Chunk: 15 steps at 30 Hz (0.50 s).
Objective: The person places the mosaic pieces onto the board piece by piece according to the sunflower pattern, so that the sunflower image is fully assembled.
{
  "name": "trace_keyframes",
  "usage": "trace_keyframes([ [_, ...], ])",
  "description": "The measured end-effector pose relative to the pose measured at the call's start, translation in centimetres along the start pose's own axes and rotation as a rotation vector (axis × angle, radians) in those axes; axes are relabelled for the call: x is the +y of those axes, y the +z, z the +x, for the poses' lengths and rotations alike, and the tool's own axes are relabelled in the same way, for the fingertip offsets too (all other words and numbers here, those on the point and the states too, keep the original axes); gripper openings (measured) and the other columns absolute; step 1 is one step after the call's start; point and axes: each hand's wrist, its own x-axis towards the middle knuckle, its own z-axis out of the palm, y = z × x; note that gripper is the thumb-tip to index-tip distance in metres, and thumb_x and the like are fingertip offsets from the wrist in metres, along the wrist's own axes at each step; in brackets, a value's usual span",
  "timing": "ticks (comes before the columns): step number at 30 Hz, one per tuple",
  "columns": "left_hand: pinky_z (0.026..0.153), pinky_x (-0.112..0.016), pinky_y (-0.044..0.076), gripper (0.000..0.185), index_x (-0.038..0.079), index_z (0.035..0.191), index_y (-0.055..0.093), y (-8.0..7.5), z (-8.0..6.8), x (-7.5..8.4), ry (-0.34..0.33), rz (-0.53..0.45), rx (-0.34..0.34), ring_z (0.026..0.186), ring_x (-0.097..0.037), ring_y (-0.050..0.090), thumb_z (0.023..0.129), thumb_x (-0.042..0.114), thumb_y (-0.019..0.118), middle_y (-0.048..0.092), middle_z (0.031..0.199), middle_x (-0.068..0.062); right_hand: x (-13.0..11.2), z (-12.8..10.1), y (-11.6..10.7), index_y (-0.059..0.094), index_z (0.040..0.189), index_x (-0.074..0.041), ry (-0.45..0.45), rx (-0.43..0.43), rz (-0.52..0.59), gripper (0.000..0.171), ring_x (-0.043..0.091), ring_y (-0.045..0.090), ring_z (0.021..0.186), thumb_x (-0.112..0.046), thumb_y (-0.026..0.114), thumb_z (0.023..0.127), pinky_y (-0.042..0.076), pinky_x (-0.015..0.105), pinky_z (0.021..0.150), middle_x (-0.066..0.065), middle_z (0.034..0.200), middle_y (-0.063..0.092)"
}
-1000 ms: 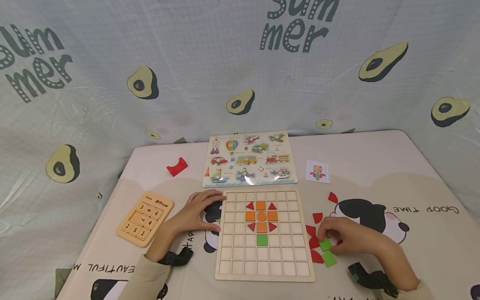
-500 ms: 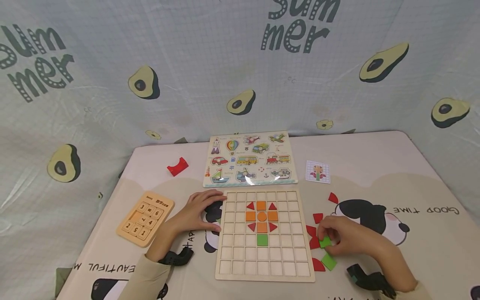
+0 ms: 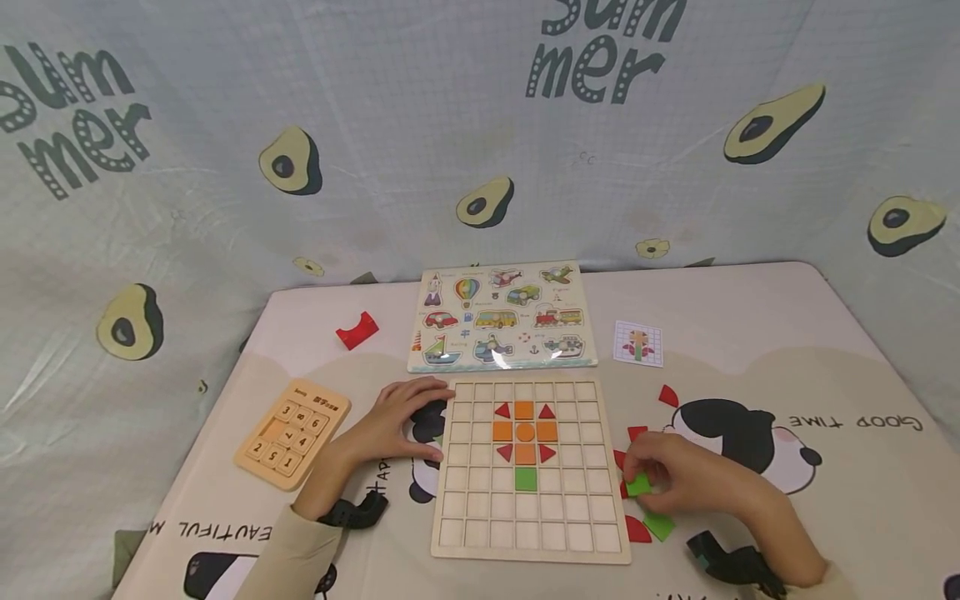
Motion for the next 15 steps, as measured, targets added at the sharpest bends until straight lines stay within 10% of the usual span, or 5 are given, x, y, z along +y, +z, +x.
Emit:
trace_keyframes([
  [15, 0.111, -0.052, 0.022, 0.083, 0.02, 0.141, 0.051, -0.1, 0.1, 0.0, 0.016, 0.008, 0.01, 0.139, -0.025, 0.033, 0.069, 0.046, 0.085, 0.042, 0.148, -0.006, -2.7, 3.2, 1.6, 0.062, 0.098, -0.023, 0.105, -0.087, -0.002, 0.026, 0.0, 0.049, 0.075, -0.015, 0.077, 0.079, 0.047, 0.018, 0.058, -0.012, 0.09, 0.052],
])
